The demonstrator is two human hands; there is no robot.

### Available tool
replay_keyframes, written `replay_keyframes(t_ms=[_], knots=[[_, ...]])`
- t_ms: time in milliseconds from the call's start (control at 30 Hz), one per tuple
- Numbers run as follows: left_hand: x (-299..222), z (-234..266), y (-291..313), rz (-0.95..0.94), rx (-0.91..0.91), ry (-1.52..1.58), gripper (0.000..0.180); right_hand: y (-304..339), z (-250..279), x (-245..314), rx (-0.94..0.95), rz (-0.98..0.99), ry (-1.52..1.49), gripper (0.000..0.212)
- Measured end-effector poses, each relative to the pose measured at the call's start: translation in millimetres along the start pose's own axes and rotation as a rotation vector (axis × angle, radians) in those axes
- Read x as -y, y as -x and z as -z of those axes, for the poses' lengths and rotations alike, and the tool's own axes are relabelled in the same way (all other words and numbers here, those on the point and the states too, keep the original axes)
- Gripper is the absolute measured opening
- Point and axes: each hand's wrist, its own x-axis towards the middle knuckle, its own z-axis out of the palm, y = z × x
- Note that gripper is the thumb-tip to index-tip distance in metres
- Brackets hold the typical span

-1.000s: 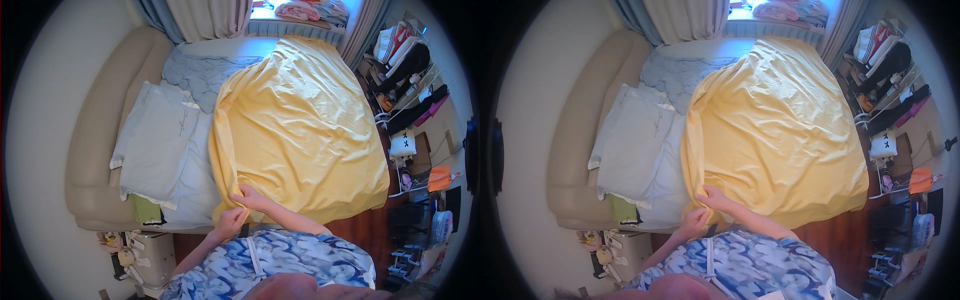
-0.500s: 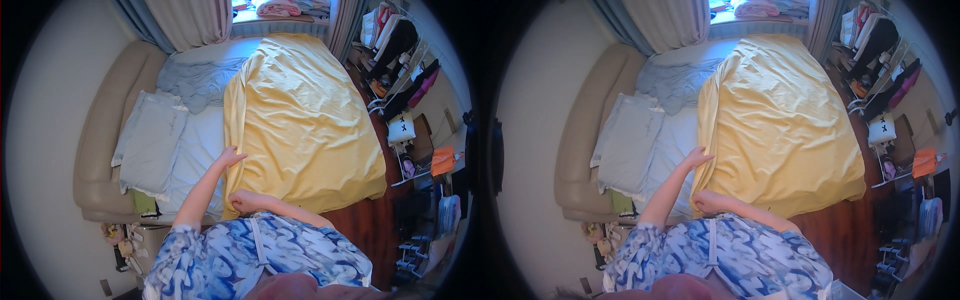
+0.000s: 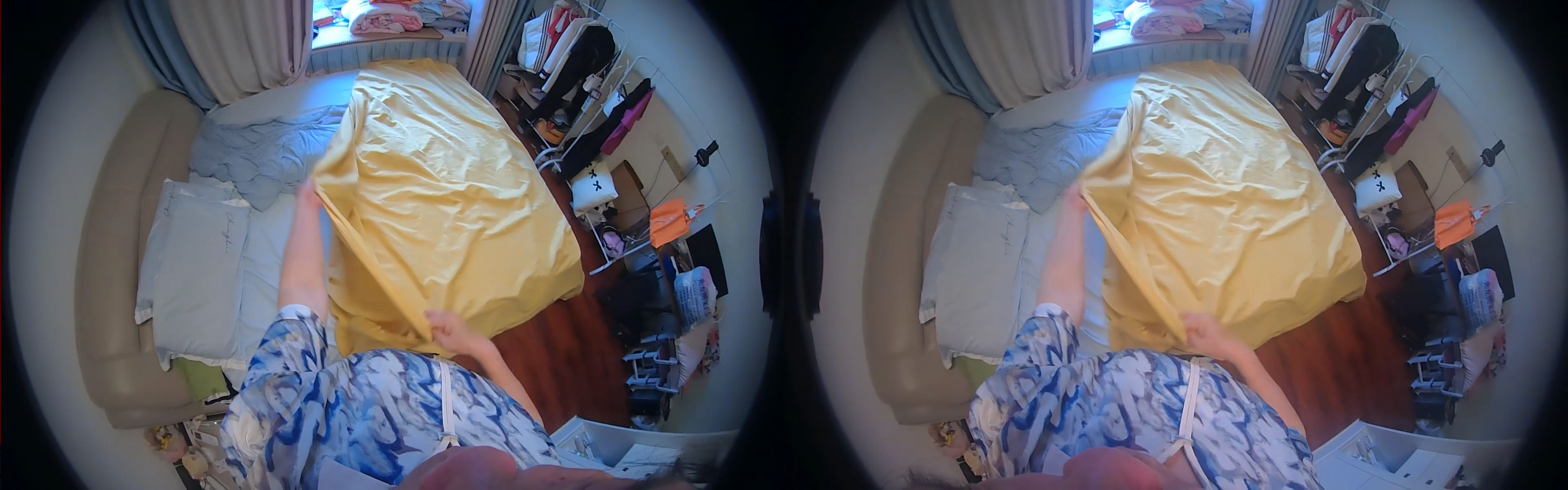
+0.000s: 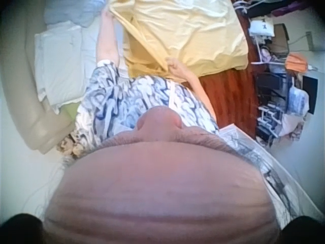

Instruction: The person fits a pillow into a pillowcase by hand, sets it on the bed, and then unfolds and spreads a bedsheet across the mattress.

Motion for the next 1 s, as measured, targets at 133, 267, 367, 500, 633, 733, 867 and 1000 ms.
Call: replay_keyframes(t_ms=[133, 267, 367, 500, 633, 733, 867, 1000], knots=[[-84, -11, 52, -0.553, 0.140, -0.302, 0.033, -34, 16, -3, -0.543, 0.071, 0.373, 0.014], [-157, 33, 203, -1.151, -0.271, -1.387, 0.030, -63, 0, 4, -0.290, 0.015, 0.301, 0.006], [-141, 122, 254, -0.976, -0.341, -0.795, 0.033, -76, -8, -8, -0.118, -0.037, 0.162, 0.010], [-146, 191, 280, -0.624, -0.252, -0.035, 0.031, -82, -9, -4, 0.044, 0.083, 0.124, 0.013], [-200, 207, 267, -0.325, -0.359, 0.153, 0.032, -87, 9, 2, 0.158, 0.032, 0.104, 0.012], [-175, 150, 249, -0.441, -0.075, -0.168, 0.029, -60, 30, -14, 0.230, -0.302, 0.033, 0.012], [-73, 19, 259, -0.365, 0.176, -0.462, 0.023, -13, 39, -62, 0.321, -0.546, 0.255, 0.015], [48, -32, 306, -0.729, 0.383, -1.368, 0.036, -13, 61, -73, 0.060, -0.356, 0.198, 0.030]])
